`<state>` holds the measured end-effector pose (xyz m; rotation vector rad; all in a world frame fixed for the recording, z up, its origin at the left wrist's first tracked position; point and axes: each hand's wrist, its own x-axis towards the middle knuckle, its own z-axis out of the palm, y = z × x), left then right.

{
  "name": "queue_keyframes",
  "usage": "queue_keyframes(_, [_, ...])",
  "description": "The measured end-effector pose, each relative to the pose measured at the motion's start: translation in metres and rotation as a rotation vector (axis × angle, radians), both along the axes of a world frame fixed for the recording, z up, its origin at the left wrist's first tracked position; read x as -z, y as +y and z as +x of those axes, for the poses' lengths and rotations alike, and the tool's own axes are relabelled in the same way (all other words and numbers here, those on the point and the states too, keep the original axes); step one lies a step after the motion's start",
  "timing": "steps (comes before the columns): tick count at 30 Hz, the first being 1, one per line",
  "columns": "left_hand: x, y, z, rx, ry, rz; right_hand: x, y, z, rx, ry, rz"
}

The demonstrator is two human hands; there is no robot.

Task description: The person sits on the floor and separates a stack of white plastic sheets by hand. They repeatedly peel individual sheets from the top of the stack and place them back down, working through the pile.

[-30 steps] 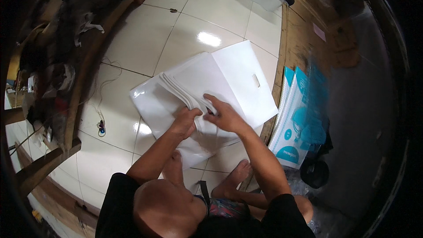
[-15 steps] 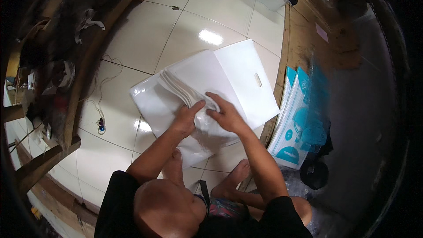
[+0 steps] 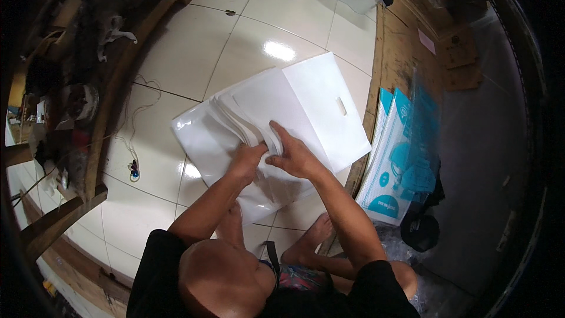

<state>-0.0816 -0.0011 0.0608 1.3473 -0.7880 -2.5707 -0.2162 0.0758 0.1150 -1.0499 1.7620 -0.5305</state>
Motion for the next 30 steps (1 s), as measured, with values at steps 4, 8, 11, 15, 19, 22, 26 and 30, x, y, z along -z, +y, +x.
queue_keyframes(4, [0.003,0.002,0.005,-0.026,0.164,0.026,0.015,0.016,-0.013,0.073,0.039,-0.163])
queue_keyframes(8, [0.014,0.001,0.010,-0.055,0.188,0.036,0.005,0.022,-0.041,0.359,-0.196,-0.229])
queue_keyframes(11, [0.016,0.008,0.001,-0.085,0.170,-0.056,0.003,0.016,-0.037,0.383,-0.260,-0.301])
queue_keyframes(15, [0.016,0.007,-0.001,0.006,0.147,-0.038,0.005,0.004,-0.006,0.001,0.161,-0.141])
queue_keyframes(19, [0.020,0.009,0.001,-0.060,0.167,-0.070,0.003,0.002,-0.007,0.050,0.002,-0.085])
queue_keyframes(22, [0.019,0.010,0.004,-0.107,0.162,-0.012,0.009,0.018,-0.030,0.102,-0.003,-0.218])
queue_keyframes(26, [0.021,0.009,0.008,-0.120,0.133,0.040,-0.004,0.023,-0.060,0.435,-0.085,-0.093])
queue_keyframes(30, [0.005,0.008,0.000,-0.097,0.174,0.049,0.000,0.017,-0.034,0.255,0.044,-0.214])
